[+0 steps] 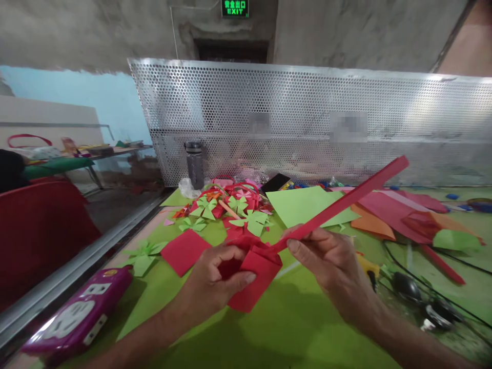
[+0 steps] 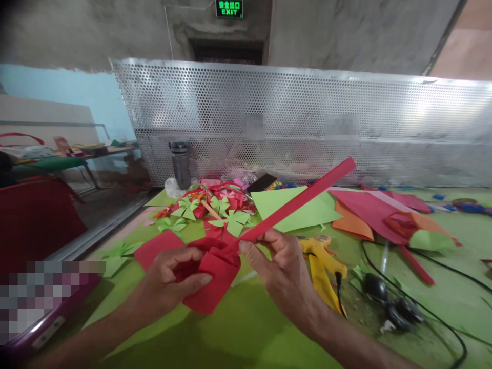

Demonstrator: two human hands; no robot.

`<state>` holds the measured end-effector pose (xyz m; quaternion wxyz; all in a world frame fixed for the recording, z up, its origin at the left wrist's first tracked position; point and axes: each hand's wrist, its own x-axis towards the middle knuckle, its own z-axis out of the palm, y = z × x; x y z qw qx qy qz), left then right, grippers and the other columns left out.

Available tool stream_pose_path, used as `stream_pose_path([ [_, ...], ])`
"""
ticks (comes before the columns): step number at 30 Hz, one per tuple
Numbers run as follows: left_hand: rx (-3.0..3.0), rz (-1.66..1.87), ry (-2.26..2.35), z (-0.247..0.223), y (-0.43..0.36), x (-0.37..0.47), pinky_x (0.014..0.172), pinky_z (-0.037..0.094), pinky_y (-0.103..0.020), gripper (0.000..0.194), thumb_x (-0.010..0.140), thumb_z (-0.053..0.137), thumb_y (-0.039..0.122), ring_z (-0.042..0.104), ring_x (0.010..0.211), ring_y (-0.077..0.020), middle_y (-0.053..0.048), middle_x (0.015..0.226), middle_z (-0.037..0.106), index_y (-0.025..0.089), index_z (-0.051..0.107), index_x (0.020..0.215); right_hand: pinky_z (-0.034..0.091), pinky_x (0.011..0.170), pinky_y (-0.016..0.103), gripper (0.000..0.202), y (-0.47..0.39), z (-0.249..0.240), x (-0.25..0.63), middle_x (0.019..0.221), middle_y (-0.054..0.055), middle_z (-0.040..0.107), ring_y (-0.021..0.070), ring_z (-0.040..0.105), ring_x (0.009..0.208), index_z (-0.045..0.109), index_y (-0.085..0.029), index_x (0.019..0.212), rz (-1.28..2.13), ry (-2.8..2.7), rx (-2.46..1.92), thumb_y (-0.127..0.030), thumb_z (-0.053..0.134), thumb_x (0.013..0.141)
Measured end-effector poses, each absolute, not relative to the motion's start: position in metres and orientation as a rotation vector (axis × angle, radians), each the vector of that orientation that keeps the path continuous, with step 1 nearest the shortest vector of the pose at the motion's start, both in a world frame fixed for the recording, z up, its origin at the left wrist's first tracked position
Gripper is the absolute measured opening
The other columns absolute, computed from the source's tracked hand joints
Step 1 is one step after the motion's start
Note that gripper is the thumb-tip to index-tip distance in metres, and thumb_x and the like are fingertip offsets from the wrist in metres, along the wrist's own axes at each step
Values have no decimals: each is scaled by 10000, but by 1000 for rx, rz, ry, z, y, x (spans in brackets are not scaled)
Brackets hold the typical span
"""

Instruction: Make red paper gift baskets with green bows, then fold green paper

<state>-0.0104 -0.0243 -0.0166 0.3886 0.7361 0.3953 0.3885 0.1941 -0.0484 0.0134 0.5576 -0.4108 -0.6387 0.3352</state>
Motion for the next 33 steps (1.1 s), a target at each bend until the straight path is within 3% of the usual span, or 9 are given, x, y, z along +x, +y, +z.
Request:
stream_pose_path([
  [7,1827,906,971,-15,-26,-9,481,363,-196,254,761,660,384,480,547,-103,-10,655,578,141,606,712,453,569,243,186,-48,12,194,699,14,717,138,593,612,729,-175,794,743,-1547,-1073,-340,644,798],
  [17,1955,860,1117,-19,-24,-9,508,358,-199,284,762,619,430,461,566,-110,24,623,535,164,564,679,483,667,262,134,-38,-1,195,697,9,718,149,630,698,753,-235,791,1081,-1342,-882,-349,723,727],
  [25,1894,831,1057,-19,-24,-10,516,398,-193,293,769,614,451,514,586,-121,6,681,607,159,622,748,489,703,314,40,-33,-6,193,770,13,704,185,624,775,751,-274,745,837,-1408,-806,-276,719,721],
  [33,1927,860,1100,-22,-24,-11,514,388,-209,271,751,632,441,493,575,-126,12,644,573,178,581,706,531,631,302,64,-28,-9,193,716,12,709,176,639,697,757,-306,732,667,-1445,-730,-364,750,706],
])
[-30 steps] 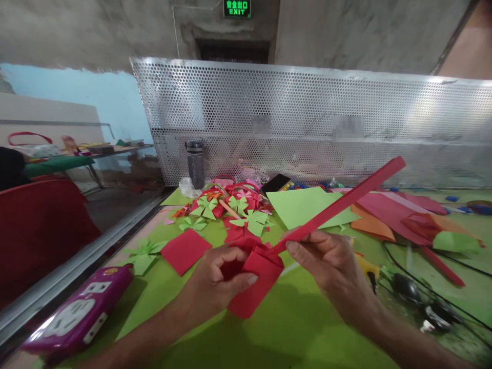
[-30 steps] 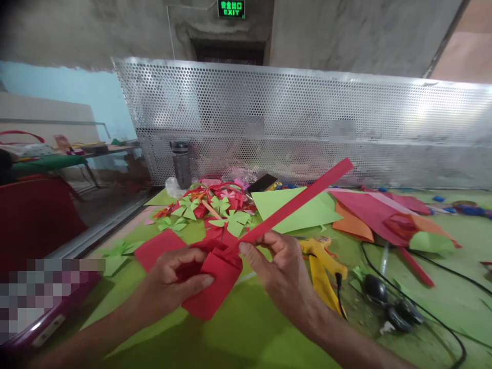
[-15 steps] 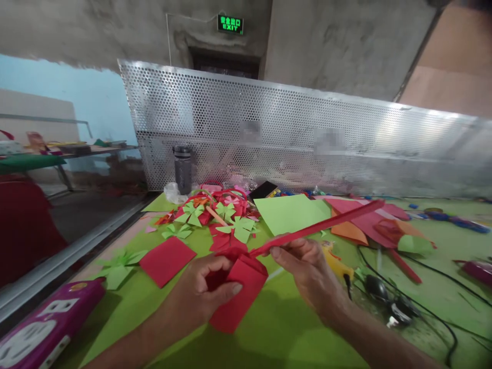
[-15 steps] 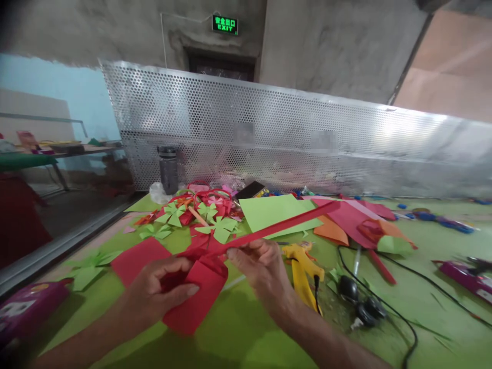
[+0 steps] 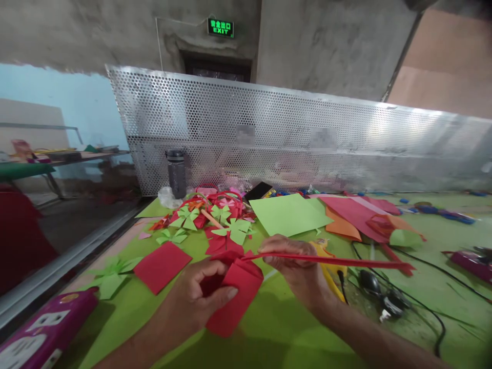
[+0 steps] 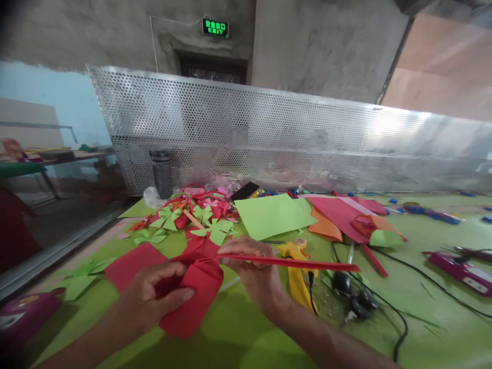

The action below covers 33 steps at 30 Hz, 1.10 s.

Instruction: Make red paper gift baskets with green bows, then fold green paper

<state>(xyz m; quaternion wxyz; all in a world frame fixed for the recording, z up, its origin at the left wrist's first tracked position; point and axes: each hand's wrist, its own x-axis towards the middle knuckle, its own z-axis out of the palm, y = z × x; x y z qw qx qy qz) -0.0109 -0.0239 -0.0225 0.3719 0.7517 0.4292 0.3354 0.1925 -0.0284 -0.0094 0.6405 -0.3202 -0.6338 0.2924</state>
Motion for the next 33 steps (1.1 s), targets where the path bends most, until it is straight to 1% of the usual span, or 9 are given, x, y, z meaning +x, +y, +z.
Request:
stream_pose_path([
  [4,1961,870,1132,-21,-24,-10,509,375,-206,267,743,637,424,463,578,-123,24,632,530,179,559,673,536,619,294,91,-32,-7,194,725,33,716,184,653,694,751,-268,728,515,-1544,-763,-354,726,738],
  [7,1952,877,1133,-20,-26,-9,521,385,-214,250,753,625,409,476,592,-134,20,647,547,178,565,681,527,769,339,102,-36,-4,196,732,19,711,173,645,673,729,-256,732,382,-1689,-802,-312,674,796],
  [10,1938,893,1122,-19,-27,-8,532,386,-222,252,743,635,420,481,582,-139,26,638,559,184,569,683,427,961,402,133,-40,-3,197,738,-10,699,155,637,652,704,-270,743,308,-1748,-840,-256,616,842],
  [13,1946,899,1115,-18,-28,-7,532,377,-222,271,731,647,437,472,577,-137,34,627,552,189,559,668,317,1043,442,164,-41,-7,198,762,-25,695,157,638,701,708,-292,771,274,-1742,-828,-233,583,860],
  [19,1960,873,1123,-18,-28,-8,529,371,-226,290,750,625,451,464,579,-135,30,632,539,182,557,664,322,1026,453,174,-43,-6,198,769,-17,697,164,638,707,713,-314,785,190,-1782,-823,-279,563,866],
  [23,1965,898,1096,-20,-27,-9,502,347,-224,286,760,625,428,427,558,-121,32,613,492,183,527,649,335,1017,431,184,-44,-2,198,748,-12,692,162,639,689,707,-292,739,132,-1830,-855,-228,577,852],
  [28,1960,891,1057,-20,-25,-9,472,314,-210,302,758,633,419,388,527,-100,43,587,445,183,495,630,347,1003,424,93,-43,-6,200,774,-9,698,155,642,706,681,-264,785,161,-1832,-776,-188,635,810],
  [31,1907,896,1041,-20,-25,-8,470,311,-202,279,753,641,396,396,527,-98,39,595,467,180,510,635,404,939,402,72,-47,-10,199,818,3,713,183,643,785,670,-269,813,257,-1667,-911,-227,611,812],
  [33,1867,888,1021,-20,-26,-8,470,315,-201,265,752,644,398,403,529,-101,33,602,486,181,532,652,472,811,365,66,-50,-11,198,794,19,710,206,633,780,680,-254,766,364,-1527,-1070,-293,630,784],
])
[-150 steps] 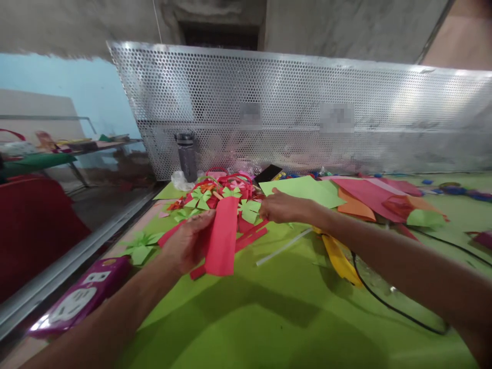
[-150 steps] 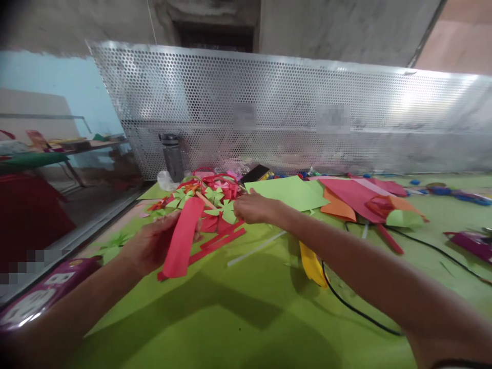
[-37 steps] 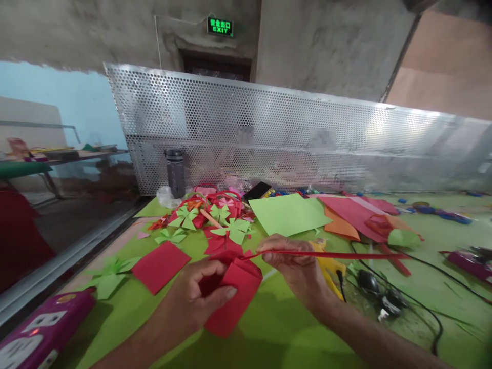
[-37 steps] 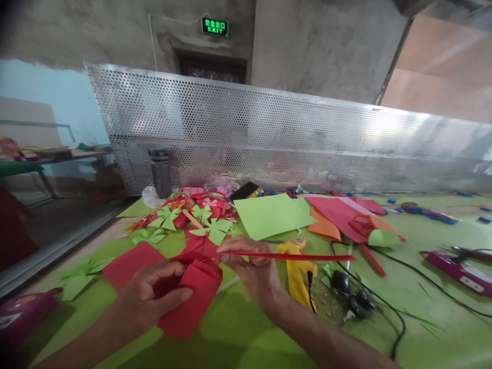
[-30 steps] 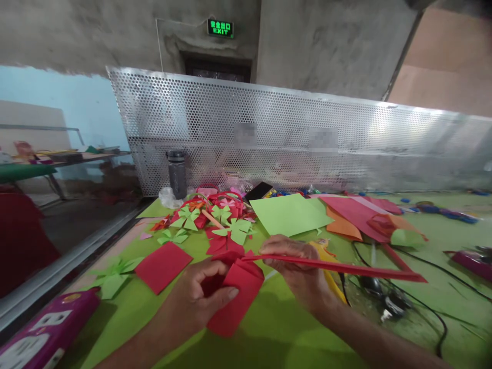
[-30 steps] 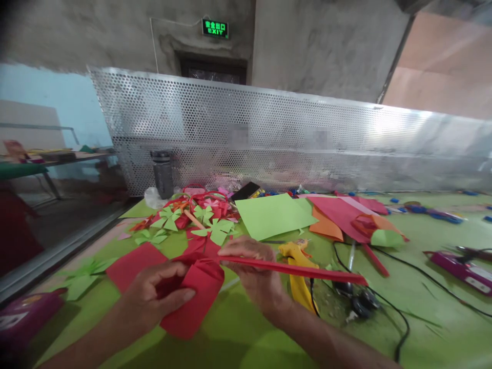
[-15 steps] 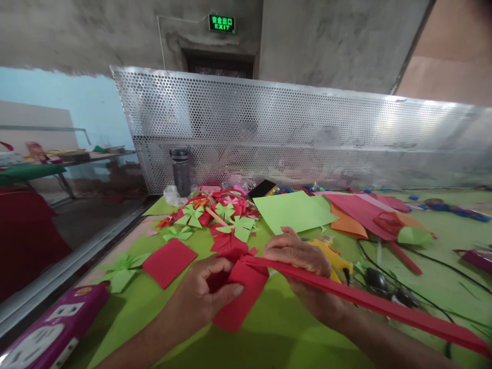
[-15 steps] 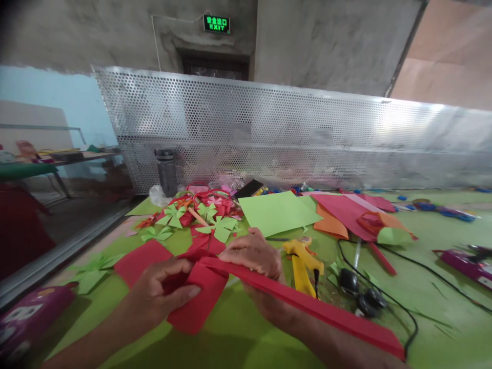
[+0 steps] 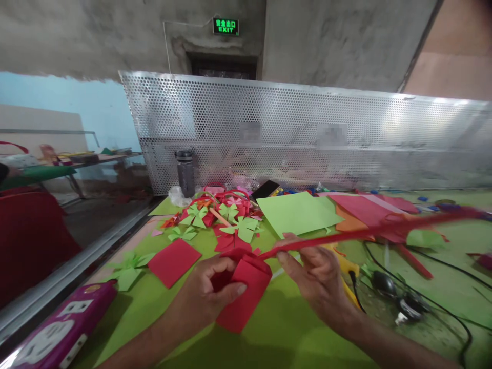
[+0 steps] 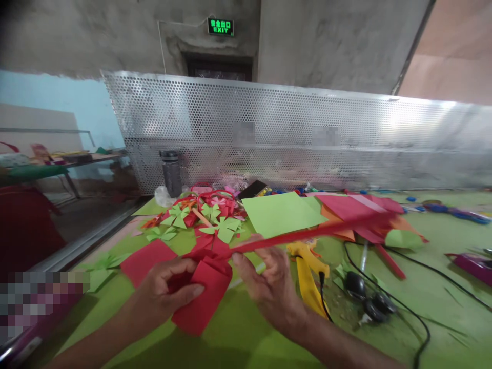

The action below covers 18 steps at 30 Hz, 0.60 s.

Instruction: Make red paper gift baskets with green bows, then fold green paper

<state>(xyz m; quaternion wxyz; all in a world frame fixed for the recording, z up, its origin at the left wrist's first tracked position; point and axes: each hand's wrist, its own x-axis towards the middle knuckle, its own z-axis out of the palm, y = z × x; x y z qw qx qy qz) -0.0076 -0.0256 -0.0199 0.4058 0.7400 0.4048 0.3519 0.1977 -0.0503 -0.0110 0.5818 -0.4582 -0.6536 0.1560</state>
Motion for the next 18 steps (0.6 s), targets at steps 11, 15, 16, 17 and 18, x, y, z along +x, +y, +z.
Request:
stream_pose_path([
  [11,1902,871,1054,-22,-24,-9,485,326,-210,283,767,635,394,406,516,-102,36,587,464,183,498,637,393,533,243,220,-49,4,197,626,9,653,136,533,569,671,-162,659,759,-1435,-1162,-336,596,772],
  [15,1927,866,1075,-23,-26,-9,520,362,-221,266,774,629,395,453,563,-120,12,632,515,178,521,665,380,534,253,234,-48,5,196,613,17,643,138,517,567,653,-155,640,770,-1429,-1192,-344,593,763],
  [16,1933,868,1082,-23,-26,-9,528,369,-223,267,775,628,401,462,575,-125,8,639,521,177,525,671,381,538,255,233,-48,5,196,609,17,639,138,515,567,656,-155,644,763,-1432,-1188,-343,592,765],
  [17,1942,867,1088,-23,-26,-9,535,375,-225,268,776,627,406,470,587,-130,4,646,526,175,530,678,383,543,256,227,-48,6,196,612,17,640,138,516,570,662,-154,653,756,-1438,-1175,-338,592,766],
  [18,1949,865,1091,-23,-26,-10,541,380,-227,270,777,624,410,476,595,-132,1,651,530,174,535,682,391,555,258,218,-48,6,196,624,19,647,140,523,580,672,-155,671,756,-1443,-1156,-332,591,768],
])
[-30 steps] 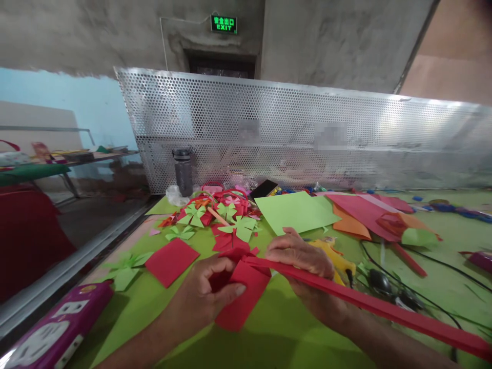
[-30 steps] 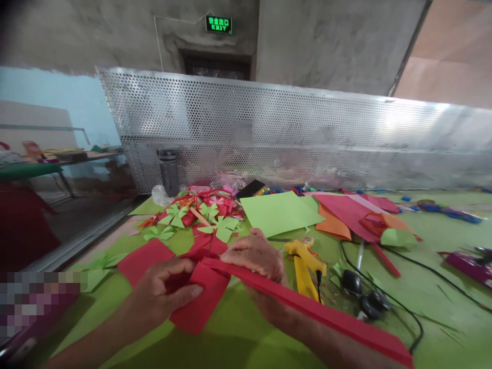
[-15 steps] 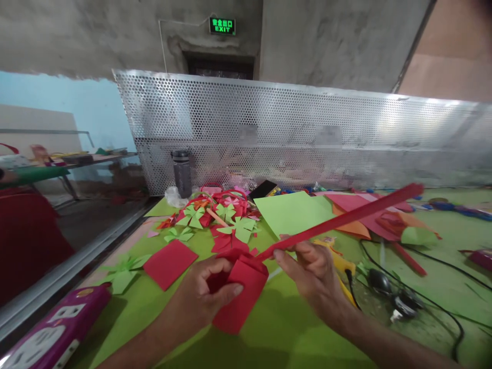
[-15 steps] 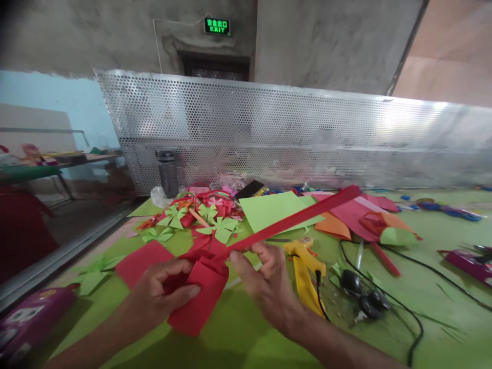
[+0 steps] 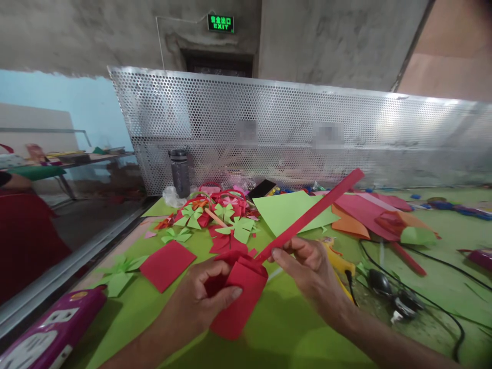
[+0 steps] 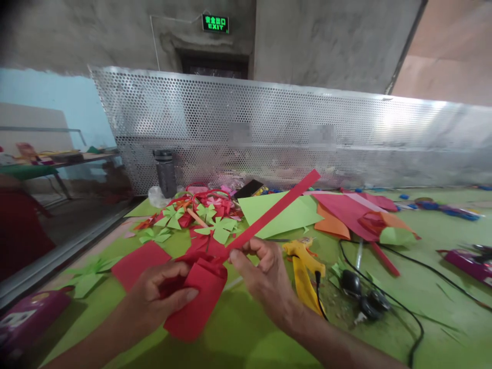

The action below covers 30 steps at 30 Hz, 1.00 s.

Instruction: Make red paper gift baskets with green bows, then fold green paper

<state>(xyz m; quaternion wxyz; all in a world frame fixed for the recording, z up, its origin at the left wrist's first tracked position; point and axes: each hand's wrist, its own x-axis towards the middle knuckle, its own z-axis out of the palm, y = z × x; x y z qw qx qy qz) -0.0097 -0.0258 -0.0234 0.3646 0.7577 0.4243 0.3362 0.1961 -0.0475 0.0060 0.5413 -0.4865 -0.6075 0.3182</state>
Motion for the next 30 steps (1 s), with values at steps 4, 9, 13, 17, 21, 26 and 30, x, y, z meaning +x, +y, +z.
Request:
stream_pose_path([
  [4,1952,843,1076,-22,-25,-10,560,389,-224,274,790,607,419,490,610,-134,1,654,544,172,551,683,418,590,262,180,-43,5,197,654,27,672,151,561,617,700,-157,712,821,-1411,-1103,-300,600,757],
  [9,1897,828,1084,-21,-25,-10,548,395,-221,270,784,604,438,500,595,-133,2,673,578,177,587,716,436,637,275,152,-32,-4,201,651,26,663,160,579,647,698,-151,717,930,-1341,-1048,-279,620,738],
  [13,1810,810,1078,-20,-25,-10,518,380,-205,264,760,634,428,489,569,-121,9,645,581,170,618,705,433,633,276,176,-26,-7,203,676,36,659,157,567,645,685,-134,751,921,-1349,-1093,-290,605,731],
  [17,1584,872,969,-15,-22,-15,521,392,-193,228,714,699,398,520,570,-116,2,654,629,173,670,739,397,603,235,216,-24,-3,205,679,8,607,123,529,646,628,-150,725,842,-1599,-1279,-246,451,802],
  [21,1422,929,763,-7,-17,-25,491,410,-170,202,648,781,339,541,537,-96,-1,655,660,172,695,721,325,499,219,259,-15,-2,210,558,-24,504,93,433,522,566,-161,597,821,-1933,-1467,-196,391,785],
  [26,1429,962,536,5,-15,-38,491,436,-146,148,653,795,280,577,550,-86,5,672,689,190,726,748,272,449,213,218,-5,1,211,474,-62,390,74,339,449,480,-176,510,820,-2111,-1485,-191,471,727],
  [30,1499,956,382,20,-15,-38,525,471,-158,135,687,774,239,613,587,-101,1,714,713,207,738,813,296,514,246,219,-11,11,206,499,-41,436,92,378,485,452,-179,505,551,-2165,-1556,-144,485,719],
])
